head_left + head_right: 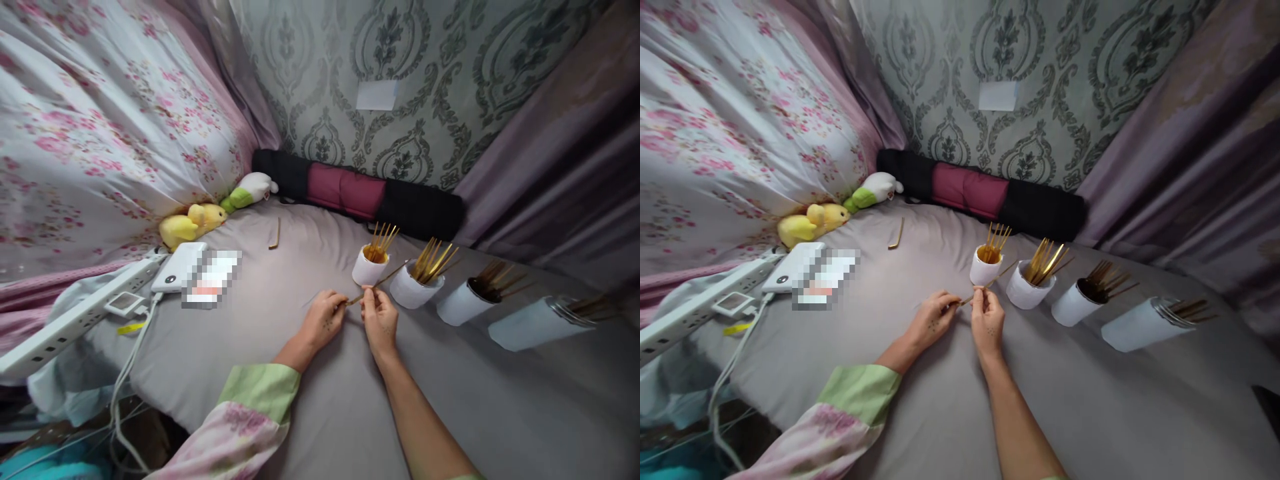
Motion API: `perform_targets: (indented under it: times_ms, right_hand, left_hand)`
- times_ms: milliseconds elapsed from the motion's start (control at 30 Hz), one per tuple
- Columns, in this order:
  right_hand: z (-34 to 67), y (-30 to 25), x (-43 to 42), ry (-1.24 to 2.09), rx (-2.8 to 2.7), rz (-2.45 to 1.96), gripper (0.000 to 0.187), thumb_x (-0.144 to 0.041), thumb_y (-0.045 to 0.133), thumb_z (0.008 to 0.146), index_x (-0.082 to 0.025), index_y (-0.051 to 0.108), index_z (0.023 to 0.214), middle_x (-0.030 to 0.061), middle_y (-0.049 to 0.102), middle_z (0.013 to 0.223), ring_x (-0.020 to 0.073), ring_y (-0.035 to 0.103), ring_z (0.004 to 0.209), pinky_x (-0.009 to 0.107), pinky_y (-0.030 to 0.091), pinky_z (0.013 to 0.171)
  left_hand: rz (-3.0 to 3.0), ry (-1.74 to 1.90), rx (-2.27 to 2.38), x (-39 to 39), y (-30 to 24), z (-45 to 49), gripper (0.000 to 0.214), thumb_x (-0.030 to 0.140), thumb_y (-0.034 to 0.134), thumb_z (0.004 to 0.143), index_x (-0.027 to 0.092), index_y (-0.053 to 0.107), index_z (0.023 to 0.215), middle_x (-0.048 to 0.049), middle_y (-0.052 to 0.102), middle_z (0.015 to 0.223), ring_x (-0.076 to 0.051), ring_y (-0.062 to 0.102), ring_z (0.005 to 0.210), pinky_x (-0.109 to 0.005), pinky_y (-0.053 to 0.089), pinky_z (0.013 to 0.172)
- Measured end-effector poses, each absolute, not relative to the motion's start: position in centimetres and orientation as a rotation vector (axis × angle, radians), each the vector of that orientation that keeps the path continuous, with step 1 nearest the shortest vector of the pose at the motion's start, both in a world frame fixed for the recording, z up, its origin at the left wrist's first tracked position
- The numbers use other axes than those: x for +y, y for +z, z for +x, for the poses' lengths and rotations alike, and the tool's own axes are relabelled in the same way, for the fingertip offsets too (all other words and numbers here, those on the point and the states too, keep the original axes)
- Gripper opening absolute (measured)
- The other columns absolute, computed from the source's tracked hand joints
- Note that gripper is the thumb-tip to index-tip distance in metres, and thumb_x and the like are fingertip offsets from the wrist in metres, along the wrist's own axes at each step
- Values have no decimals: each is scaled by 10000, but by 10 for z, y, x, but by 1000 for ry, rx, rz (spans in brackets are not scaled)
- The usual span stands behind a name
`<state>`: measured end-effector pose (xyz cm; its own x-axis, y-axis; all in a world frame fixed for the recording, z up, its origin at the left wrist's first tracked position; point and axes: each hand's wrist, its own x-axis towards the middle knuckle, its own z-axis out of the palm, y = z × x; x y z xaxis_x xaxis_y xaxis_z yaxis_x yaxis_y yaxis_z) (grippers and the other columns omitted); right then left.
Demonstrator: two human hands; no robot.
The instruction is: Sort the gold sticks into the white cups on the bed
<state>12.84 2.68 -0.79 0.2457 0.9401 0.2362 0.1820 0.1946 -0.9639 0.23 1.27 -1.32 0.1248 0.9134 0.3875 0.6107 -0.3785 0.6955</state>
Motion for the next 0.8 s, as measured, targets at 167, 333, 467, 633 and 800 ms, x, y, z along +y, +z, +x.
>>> perform_targets:
  times_ms: [167,333,467,633,800]
  right_hand:
    - [130,-8,27,783,-1242,-1292,464,-530,443,773,-127,590,952,21,562,651,97,466,524,196,374,461]
    - [130,-5,26,741,-1274,-1293,425,-499,432,792,-135,590,943,25,559,670,111,481,573,207,387,495]
    - [129,-1,24,719,-1304,-1301,371,-444,417,817,-137,585,941,34,561,715,122,488,615,222,396,529]
    - [131,1,25,680,-1337,-1319,333,-415,412,826,-146,586,919,34,561,725,125,486,633,226,391,550]
    - [136,0,27,724,-1324,-1330,331,-426,413,823,-155,580,915,27,549,708,120,481,602,219,380,515]
  left_hand:
    - [1991,1128,1457,13,-11,3,236,163,425,806,178,630,924,-45,586,803,-133,517,764,-244,401,704]
    - [1972,1134,1444,12,-10,5,234,156,432,794,179,629,918,-40,587,773,-133,510,739,-249,396,691]
    - [1961,1137,1446,12,-11,7,236,152,439,781,173,625,924,-40,591,760,-133,501,714,-254,389,677]
    - [1867,1130,1395,11,-7,8,250,158,447,754,158,626,929,-33,599,768,-123,492,686,-238,381,646]
    - [1656,1099,1288,9,-2,10,294,180,447,742,150,625,974,-9,578,704,-101,455,608,-213,351,568]
